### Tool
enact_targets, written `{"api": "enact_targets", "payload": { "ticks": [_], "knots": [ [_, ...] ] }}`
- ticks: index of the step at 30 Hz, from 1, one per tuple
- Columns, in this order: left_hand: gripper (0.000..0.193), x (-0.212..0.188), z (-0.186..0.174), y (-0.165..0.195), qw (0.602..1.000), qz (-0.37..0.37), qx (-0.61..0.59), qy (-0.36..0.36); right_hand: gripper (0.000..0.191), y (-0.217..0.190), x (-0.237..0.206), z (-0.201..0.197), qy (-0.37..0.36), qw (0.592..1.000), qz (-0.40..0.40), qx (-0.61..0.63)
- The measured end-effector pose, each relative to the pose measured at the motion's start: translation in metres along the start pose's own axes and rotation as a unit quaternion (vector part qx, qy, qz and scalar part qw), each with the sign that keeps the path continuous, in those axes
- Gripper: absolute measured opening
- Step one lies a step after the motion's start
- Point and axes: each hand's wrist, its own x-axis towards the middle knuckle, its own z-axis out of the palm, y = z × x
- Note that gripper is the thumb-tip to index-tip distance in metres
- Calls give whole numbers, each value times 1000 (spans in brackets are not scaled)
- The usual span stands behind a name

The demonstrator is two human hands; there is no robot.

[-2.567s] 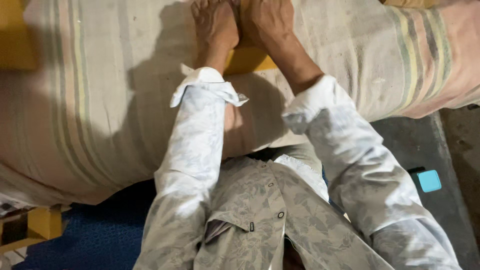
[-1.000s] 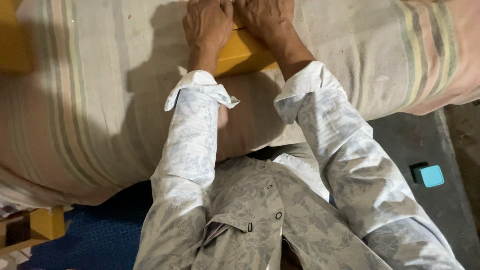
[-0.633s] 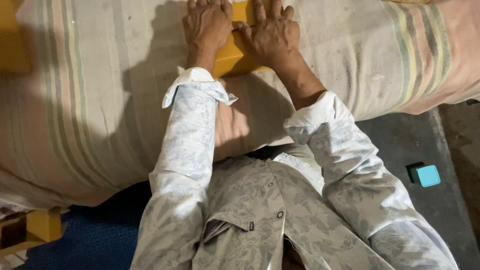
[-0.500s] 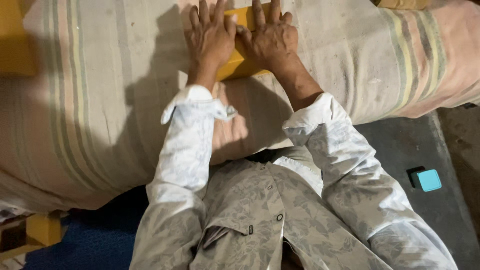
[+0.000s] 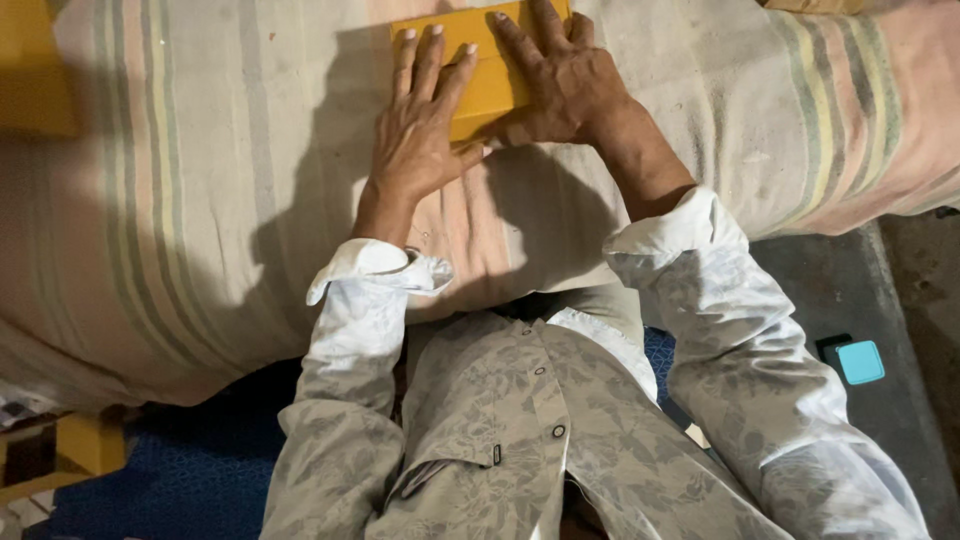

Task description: The person folds and assembles small yellow cardboard boxes on a padded work surface, pressing the flaps and creases flat with both hands, then sets each finished box aside and reaches for the next flat box blank. Stacks of wrapped packages and finished boxes are visible nearby.

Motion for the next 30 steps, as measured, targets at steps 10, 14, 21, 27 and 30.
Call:
{"api": "enact_targets", "payload": {
  "ticks": [10, 14, 21, 27, 30],
  "knots": [
    [128, -4, 22, 6, 992, -49, 81, 78, 133, -13, -5, 16, -4, 993, 67, -96],
    [125, -5, 21, 1, 994, -78, 48, 53, 116, -7, -11, 12, 60, 994, 27, -92],
    [75, 35, 48, 28, 983, -66, 166, 48, 132, -41, 4, 2, -103, 975, 177, -89],
    [77, 15, 33, 16, 983, -7, 183, 29, 118, 2, -15, 19, 32, 989, -9, -146],
    [81, 11, 16, 8, 999, -34, 26, -31, 110, 11, -22, 28, 24, 996, -24, -80]
  ]
}}
